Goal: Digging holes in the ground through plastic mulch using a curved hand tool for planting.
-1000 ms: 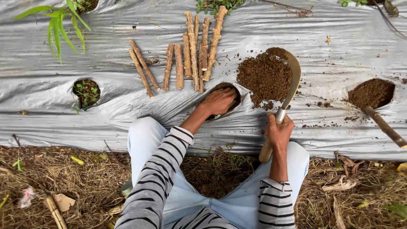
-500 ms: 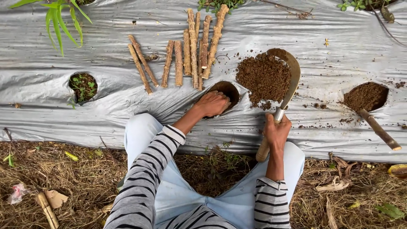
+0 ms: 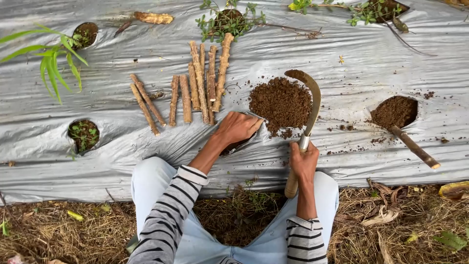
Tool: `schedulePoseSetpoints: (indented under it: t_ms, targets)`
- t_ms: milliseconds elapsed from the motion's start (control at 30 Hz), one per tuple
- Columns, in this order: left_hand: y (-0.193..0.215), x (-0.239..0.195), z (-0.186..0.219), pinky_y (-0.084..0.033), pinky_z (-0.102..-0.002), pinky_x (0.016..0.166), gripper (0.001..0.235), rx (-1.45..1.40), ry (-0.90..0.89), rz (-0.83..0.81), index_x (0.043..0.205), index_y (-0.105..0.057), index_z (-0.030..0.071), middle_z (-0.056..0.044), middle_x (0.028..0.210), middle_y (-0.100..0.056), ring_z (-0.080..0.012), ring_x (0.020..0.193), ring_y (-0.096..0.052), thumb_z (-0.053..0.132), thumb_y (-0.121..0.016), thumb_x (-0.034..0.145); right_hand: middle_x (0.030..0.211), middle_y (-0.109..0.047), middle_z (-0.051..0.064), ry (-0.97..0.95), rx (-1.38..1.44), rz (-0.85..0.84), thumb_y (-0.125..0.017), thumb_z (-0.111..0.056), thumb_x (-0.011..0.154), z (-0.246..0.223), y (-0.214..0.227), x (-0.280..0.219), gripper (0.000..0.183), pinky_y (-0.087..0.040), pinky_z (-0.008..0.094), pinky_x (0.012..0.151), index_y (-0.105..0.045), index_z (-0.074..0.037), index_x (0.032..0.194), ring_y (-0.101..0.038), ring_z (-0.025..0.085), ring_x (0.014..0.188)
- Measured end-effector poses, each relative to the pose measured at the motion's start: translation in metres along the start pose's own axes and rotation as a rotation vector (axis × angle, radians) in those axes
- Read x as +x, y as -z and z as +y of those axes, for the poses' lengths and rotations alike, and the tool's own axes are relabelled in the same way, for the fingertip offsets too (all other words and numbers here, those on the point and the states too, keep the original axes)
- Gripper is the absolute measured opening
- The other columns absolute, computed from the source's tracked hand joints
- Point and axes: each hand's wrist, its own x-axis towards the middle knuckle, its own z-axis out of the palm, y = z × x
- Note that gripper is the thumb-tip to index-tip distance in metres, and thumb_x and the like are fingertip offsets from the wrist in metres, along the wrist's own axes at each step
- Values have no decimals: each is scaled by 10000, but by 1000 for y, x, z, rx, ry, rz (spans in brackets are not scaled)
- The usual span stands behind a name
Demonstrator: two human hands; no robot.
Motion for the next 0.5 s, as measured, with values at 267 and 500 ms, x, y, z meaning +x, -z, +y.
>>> schedulePoseSetpoints:
  t_ms: [267,500]
  targets:
    - [-53,136,27,-478,-329,666,297,-114,-101,263,1038,-599,145,-37,889,-604,-188,770,-583,365,-411,1109,479,-481,38,-11,51,22,-700,-90,816,-2,11,6,225,-343,288,479,-554,-88,645,-426,111,469]
    - [-40,124,42,-207,-577,1251,532,-71,-9,-81,1540,-473,119,-161,1570,-492,-331,1479,-437,408,-284,1134,488,-489,41,-74,137,36,-705,-102,818,-14,24,9,233,-341,298,484,-546,-90,648,-431,114,468]
